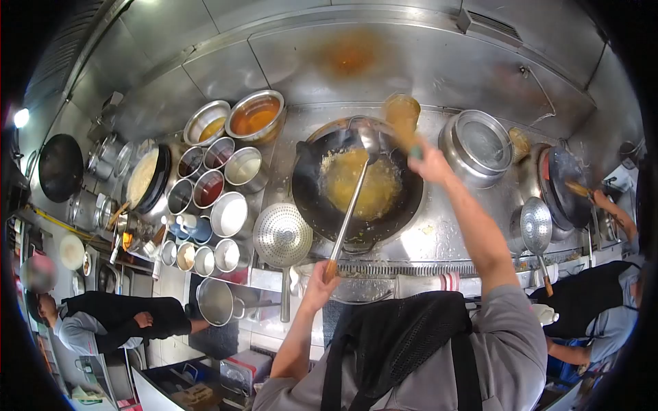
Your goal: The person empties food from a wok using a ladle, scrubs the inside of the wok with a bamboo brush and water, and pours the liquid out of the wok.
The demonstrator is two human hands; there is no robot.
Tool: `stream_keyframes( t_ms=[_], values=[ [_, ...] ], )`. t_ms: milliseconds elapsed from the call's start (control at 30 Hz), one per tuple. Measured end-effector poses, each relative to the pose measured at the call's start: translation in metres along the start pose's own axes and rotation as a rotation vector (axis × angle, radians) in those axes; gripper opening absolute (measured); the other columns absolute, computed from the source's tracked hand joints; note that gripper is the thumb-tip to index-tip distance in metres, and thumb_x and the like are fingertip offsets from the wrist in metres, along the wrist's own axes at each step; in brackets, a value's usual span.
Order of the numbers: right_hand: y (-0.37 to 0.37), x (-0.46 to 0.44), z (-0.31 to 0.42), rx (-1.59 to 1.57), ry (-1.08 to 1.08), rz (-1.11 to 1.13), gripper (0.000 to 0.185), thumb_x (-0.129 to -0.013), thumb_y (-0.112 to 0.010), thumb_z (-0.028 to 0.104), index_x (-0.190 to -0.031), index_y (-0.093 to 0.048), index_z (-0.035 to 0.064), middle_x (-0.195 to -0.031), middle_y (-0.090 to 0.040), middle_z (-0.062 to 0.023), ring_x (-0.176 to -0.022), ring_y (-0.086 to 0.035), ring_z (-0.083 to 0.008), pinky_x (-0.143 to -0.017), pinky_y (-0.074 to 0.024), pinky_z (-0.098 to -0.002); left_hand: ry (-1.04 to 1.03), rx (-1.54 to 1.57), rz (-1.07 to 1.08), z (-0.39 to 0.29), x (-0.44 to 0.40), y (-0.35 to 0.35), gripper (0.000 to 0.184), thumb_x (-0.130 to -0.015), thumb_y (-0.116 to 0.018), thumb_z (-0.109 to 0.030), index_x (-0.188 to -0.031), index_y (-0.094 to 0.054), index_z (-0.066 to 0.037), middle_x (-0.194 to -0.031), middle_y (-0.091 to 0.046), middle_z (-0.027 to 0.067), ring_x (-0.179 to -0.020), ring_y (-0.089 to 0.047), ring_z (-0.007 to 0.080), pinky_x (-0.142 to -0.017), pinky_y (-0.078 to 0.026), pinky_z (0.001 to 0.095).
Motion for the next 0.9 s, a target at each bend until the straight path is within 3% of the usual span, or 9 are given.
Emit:
stream_keyframes(
  t_ms=[33, 133, 233, 433, 500, 600, 767, 867, 900],
  values=[
    [-0.008, 0.006, 0.004, 0.494, 0.259, 0.144, 0.067, -0.079, -0.083, 0.026, -0.142, -0.062, 0.0158, -0.122, -0.072, -0.0206, -0.114, -0.07, -0.0335, -0.099, -0.0554, -0.0437, -0.105, -0.093, -0.051, -0.01, 0.003, 0.002, 0.046, -0.093, -0.072, -0.015, -0.132, -0.052, -0.002, -0.111, -0.064, 0.0114, -0.103, -0.062, 0.0214, -0.091, -0.051, 0.0355],
    [-0.005, 0.011, 0.0, 0.893, 0.359, 0.602, 0.072, -0.074, -0.083, 0.022, -0.142, -0.062, 0.0173, -0.126, -0.07, -0.02, -0.117, -0.067, -0.035, -0.104, -0.0536, -0.0453, -0.013, -0.33, -0.136, -0.009, 0.006, 0.019, 0.046, -0.095, -0.068, -0.012, -0.137, -0.05, -0.01, -0.116, -0.069, 0.0173, -0.106, -0.07, 0.0355, -0.089, -0.055, 0.0441],
    [0.062, -0.007, 0.029, 0.757, 0.365, 0.221, 0.068, -0.075, -0.082, 0.02, -0.14, -0.063, 0.0156, -0.129, -0.069, -0.0183, -0.119, -0.066, -0.0347, -0.105, -0.0523, -0.0441, -0.009, -0.502, -0.212, -0.018, 0.009, 0.03, 0.044, -0.096, -0.067, -0.015, -0.136, -0.051, -0.013, -0.115, -0.071, 0.0202, -0.104, -0.068, 0.0435, -0.086, -0.055, 0.0494],
    [0.195, 0.013, 0.106, 0.123, 0.348, -0.37, 0.07, -0.077, -0.084, 0.014, -0.143, -0.06, 0.0103, -0.134, -0.066, -0.0192, -0.123, -0.065, -0.0343, -0.108, -0.0499, -0.0399, -0.116, -0.567, -0.254, -0.017, 0.026, 0.03, 0.045, -0.091, -0.069, -0.012, -0.133, -0.055, -0.013, -0.11, -0.073, 0.019, -0.099, -0.071, 0.0402, -0.083, -0.056, 0.0501],
    [0.172, 0.002, 0.076, -0.002, 0.566, -0.431, 0.071, -0.078, -0.083, 0.015, -0.145, -0.059, 0.0112, -0.137, -0.065, -0.0195, -0.127, -0.063, -0.0333, -0.11, -0.0478, -0.0383, -0.135, -0.575, -0.247, -0.02, 0.032, 0.025, 0.044, -0.091, -0.069, -0.012, -0.133, -0.056, -0.014, -0.11, -0.073, 0.0192, -0.099, -0.071, 0.0402, -0.082, -0.056, 0.0499],
    [0.104, 0.011, 0.054, 1.035, 0.322, 0.306, 0.068, -0.079, -0.081, 0.021, -0.143, -0.059, 0.0143, -0.128, -0.069, -0.0183, -0.12, -0.064, -0.0382, -0.106, -0.0502, -0.0486, -0.072, -0.503, -0.214, -0.012, 0.034, 0.019, 0.044, -0.09, -0.069, -0.011, -0.132, -0.056, -0.014, -0.109, -0.073, 0.0199, -0.098, -0.071, 0.0411, -0.081, -0.057, 0.0505],
    [0.102, 0.022, 0.006, 0.7, 0.253, 0.13, 0.068, -0.08, -0.082, 0.024, -0.143, -0.059, 0.016, -0.123, -0.07, -0.0181, -0.116, -0.066, -0.0378, -0.101, -0.0531, -0.0481, -0.053, -0.322, -0.163, -0.002, 0.033, 0.012, 0.047, -0.092, -0.071, -0.016, -0.136, -0.055, -0.009, -0.113, -0.071, 0.0235, -0.109, -0.07, 0.0399, -0.092, -0.056, 0.0442],
    [0.086, 0.042, -0.003, 0.501, 0.247, 0.07, 0.067, -0.08, -0.083, 0.025, -0.142, -0.06, 0.0149, -0.124, -0.07, -0.0189, -0.116, -0.066, -0.0382, -0.1, -0.0534, -0.0474, 0.006, -0.168, -0.119, 0.007, 0.031, 0.008, 0.048, -0.091, -0.074, -0.016, -0.133, -0.056, 0.0, -0.105, -0.065, 0.0111, -0.097, -0.064, 0.0225, -0.088, -0.052, 0.0351],
    [0.082, 0.047, -0.004, 0.47, 0.248, 0.073, 0.066, -0.08, -0.083, 0.025, -0.142, -0.06, 0.0143, -0.125, -0.069, -0.0192, -0.116, -0.066, -0.0384, -0.101, -0.0534, -0.0472, -0.062, -0.139, -0.075, 0.014, 0.026, 0.006, 0.046, -0.093, -0.071, -0.015, -0.133, -0.055, 0.001, -0.097, -0.062, 0.0073, -0.083, -0.061, 0.0172, -0.073, -0.051, 0.0313]
  ],
)
Point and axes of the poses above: each hand's wrist, its own x-axis away from the middle knuckle, its own y-axis out of the back of the hand, z = x × y, the point moved 7 cm from there along -x, towards the middle knuckle
